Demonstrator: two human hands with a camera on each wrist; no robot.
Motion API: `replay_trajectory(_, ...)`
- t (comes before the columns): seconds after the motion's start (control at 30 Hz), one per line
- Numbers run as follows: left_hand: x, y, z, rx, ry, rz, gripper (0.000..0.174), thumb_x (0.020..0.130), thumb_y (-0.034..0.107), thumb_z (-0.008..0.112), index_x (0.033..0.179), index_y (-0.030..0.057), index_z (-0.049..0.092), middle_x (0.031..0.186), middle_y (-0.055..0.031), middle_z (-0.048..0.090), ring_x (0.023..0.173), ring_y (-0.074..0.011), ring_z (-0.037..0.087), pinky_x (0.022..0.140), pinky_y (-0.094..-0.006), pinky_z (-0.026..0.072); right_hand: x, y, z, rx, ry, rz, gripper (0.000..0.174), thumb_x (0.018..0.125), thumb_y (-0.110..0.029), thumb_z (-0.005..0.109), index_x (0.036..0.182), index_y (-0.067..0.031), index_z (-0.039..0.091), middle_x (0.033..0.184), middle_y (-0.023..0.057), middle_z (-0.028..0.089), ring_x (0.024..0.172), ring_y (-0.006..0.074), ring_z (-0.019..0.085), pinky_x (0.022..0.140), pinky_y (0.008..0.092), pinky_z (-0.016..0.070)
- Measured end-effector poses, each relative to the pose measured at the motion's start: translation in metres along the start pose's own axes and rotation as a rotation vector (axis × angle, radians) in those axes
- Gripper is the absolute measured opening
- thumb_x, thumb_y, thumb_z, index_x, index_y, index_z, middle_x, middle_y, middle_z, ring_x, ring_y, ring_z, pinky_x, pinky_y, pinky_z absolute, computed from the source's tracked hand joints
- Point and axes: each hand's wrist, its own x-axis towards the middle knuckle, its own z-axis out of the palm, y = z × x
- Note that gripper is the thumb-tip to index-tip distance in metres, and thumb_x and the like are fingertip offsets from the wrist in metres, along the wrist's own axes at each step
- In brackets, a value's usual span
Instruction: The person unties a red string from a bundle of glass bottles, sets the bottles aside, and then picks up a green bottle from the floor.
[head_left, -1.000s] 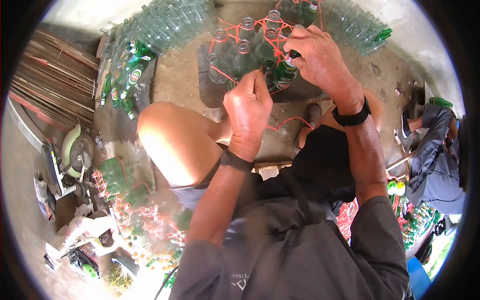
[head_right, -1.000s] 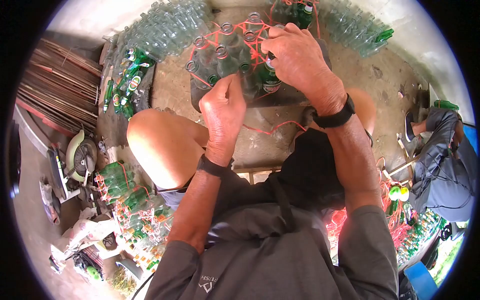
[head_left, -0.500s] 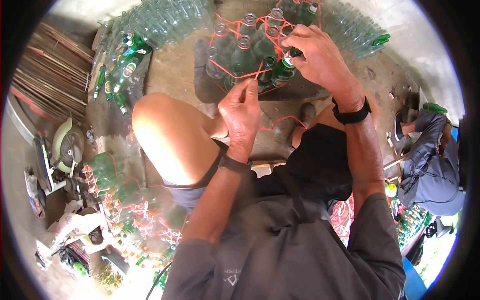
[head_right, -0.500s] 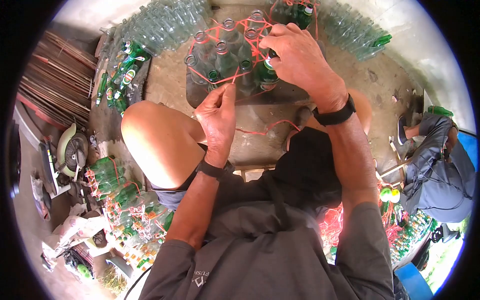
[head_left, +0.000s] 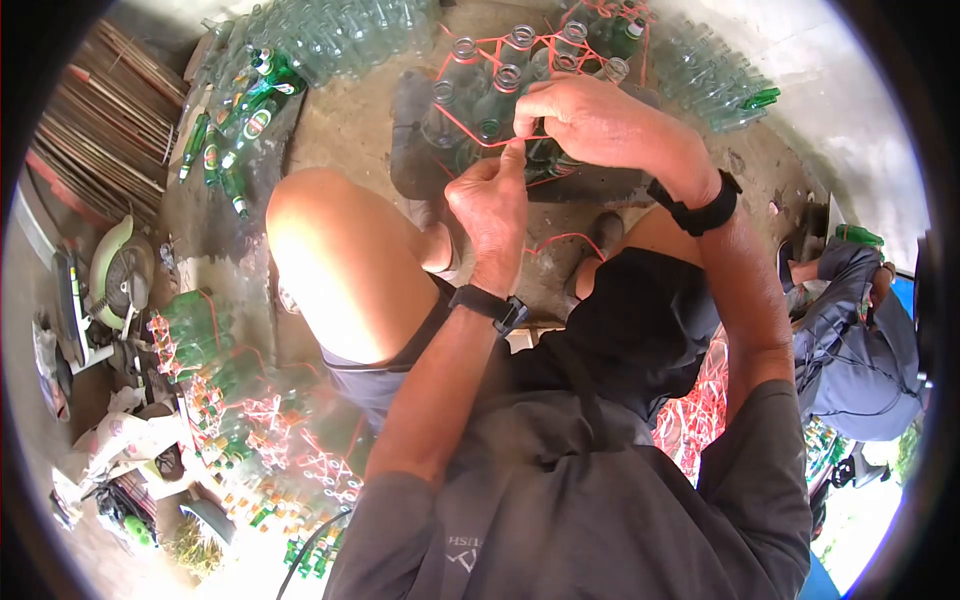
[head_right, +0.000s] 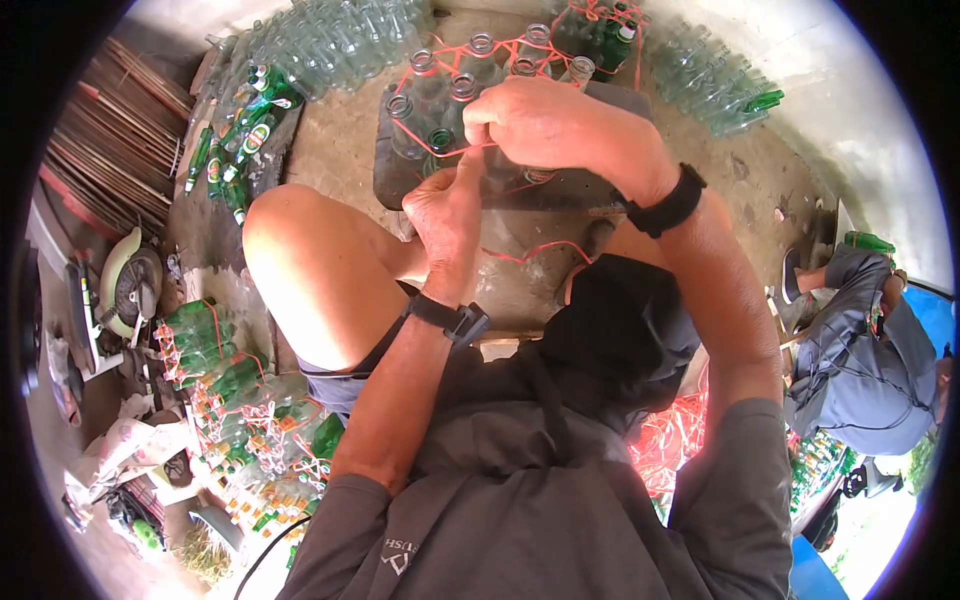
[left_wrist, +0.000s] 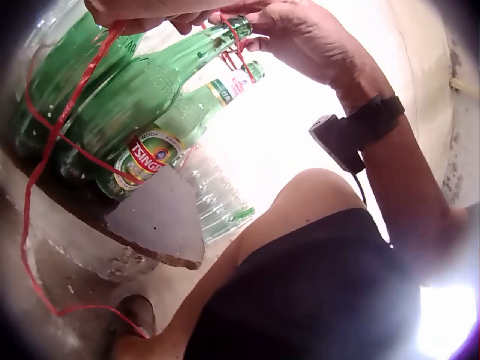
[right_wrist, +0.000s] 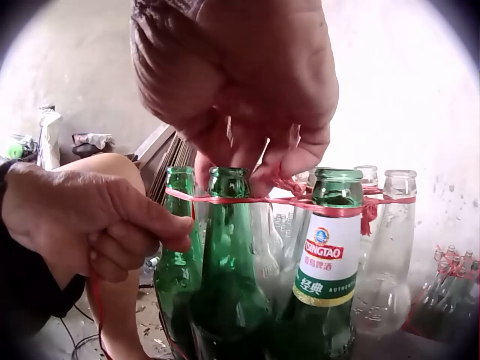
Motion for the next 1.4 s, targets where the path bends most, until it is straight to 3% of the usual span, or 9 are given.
replay_trajectory(0.07,0.002,-0.003,-0.002,0.041,-0.011,-0.069,0.034,0.095,0.028,0.084,0.082,-0.0033,0.081,0.069,0.0042,0.064,0.066,-0.0049,0.049,0.061,-0.0266,0.0409,0.011,0.004,-0.011,0.154,-0.294,0.089,0.031,0.089,0.006,0.053,0.109,-0.0017,0.074,0.104,0.0147,0.075,0.103,0.0367,0.069,0.093,0.0465,0.0541)
replay_trajectory(0.3,0.001,-0.014,0.002,0.03,0.001,-0.024,0.039,0.099,0.033,0.082,0.083,-0.003,0.08,0.07,0.0044,0.065,0.065,-0.0053,0.048,0.06,-0.027,0.0398,0.032,0.001,-0.019,0.15,-0.474,0.011,0.04,0.088,0.01,0.048,0.115,-0.0012,0.076,0.105,0.0192,0.075,0.101,0.0376,0.07,0.091,0.0453,0.0551)
replay_trajectory(0.5,0.001,-0.016,0.005,0.019,0.01,0.049,0.04,0.102,0.031,0.079,0.083,-0.0038,0.08,0.07,0.0041,0.064,0.067,-0.0053,0.049,0.06,-0.0278,0.041,0.048,-0.005,-0.026,0.149,-0.675,0.146,0.044,0.087,0.011,0.048,0.118,-0.0019,0.077,0.109,0.0169,0.074,0.109,0.0335,0.07,0.093,0.0435,0.0544)
replay_trajectory(0.57,0.001,-0.017,0.006,0.049,0.037,0.051,0.033,0.1,0.023,0.079,0.083,-0.0058,0.08,0.058,-0.0094,0.064,0.059,-0.0104,0.052,0.059,-0.0379,0.048,0.052,-0.01,-0.028,0.088,-0.731,0.167,0.045,0.086,0.01,0.051,0.119,-0.004,0.078,0.111,0.0163,0.073,0.105,0.0348,0.07,0.092,0.0459,0.0541)
replay_trajectory(0.67,0.0,-0.016,0.006,0.027,0.029,0.08,0.032,0.1,0.023,0.078,0.084,-0.0055,0.08,0.059,-0.0108,0.064,0.059,-0.0105,0.051,0.059,-0.038,0.0474,0.057,-0.016,-0.025,-0.087,-0.78,0.153,0.044,0.084,0.009,0.053,0.116,-0.0061,0.079,0.111,0.0145,0.073,0.105,0.0355,0.066,0.092,0.0468,0.0532)
replay_trajectory(0.83,-0.002,-0.014,0.002,0.106,-0.01,0.033,0.036,0.1,0.023,0.078,0.082,-0.0067,0.076,0.058,-0.0101,0.061,0.06,-0.0121,0.046,0.058,-0.0395,0.0459,0.042,-0.014,-0.02,-0.274,-0.754,0.024,0.037,0.079,0.01,0.058,0.106,-0.005,0.078,0.102,0.0106,0.067,0.105,0.0347,0.06,0.091,0.0459,0.0524)
replay_trajectory(0.9,-0.003,-0.015,0.003,0.087,0.004,0.04,0.037,0.101,0.024,0.077,0.08,-0.0071,0.074,0.058,-0.0096,0.059,0.06,-0.0127,0.044,0.058,-0.04,0.0452,0.03,-0.009,-0.017,-0.157,-0.497,-0.147,0.036,0.077,0.012,0.06,0.104,-0.0042,0.077,0.099,0.01,0.064,0.106,0.0343,0.061,0.09,0.0467,0.0524)
replay_trajectory(1.03,-0.006,-0.012,0.004,0.081,-0.002,0.039,0.042,0.102,0.027,0.077,0.077,-0.0071,0.072,0.056,-0.0076,0.057,0.059,-0.0124,0.043,0.057,-0.0394,0.045,0.027,-0.016,-0.019,-0.201,-0.468,-0.15,0.033,0.076,0.013,0.062,0.101,-0.0037,0.076,0.099,0.0095,0.062,0.103,0.0332,0.063,0.087,0.0459,0.0537)
replay_trajectory(1.4,-0.004,-0.017,0.003,0.011,-0.045,0.133,0.049,0.104,0.029,0.075,0.071,-0.0069,0.066,0.055,-0.0053,0.051,0.059,-0.0115,0.041,0.055,-0.0385,0.0418,0.015,-0.024,-0.019,-0.574,-0.178,-0.358,0.014,0.08,-0.006,0.074,0.093,-0.0092,0.072,0.097,0.0051,0.061,0.095,0.0238,0.069,0.076,0.039,0.0592)
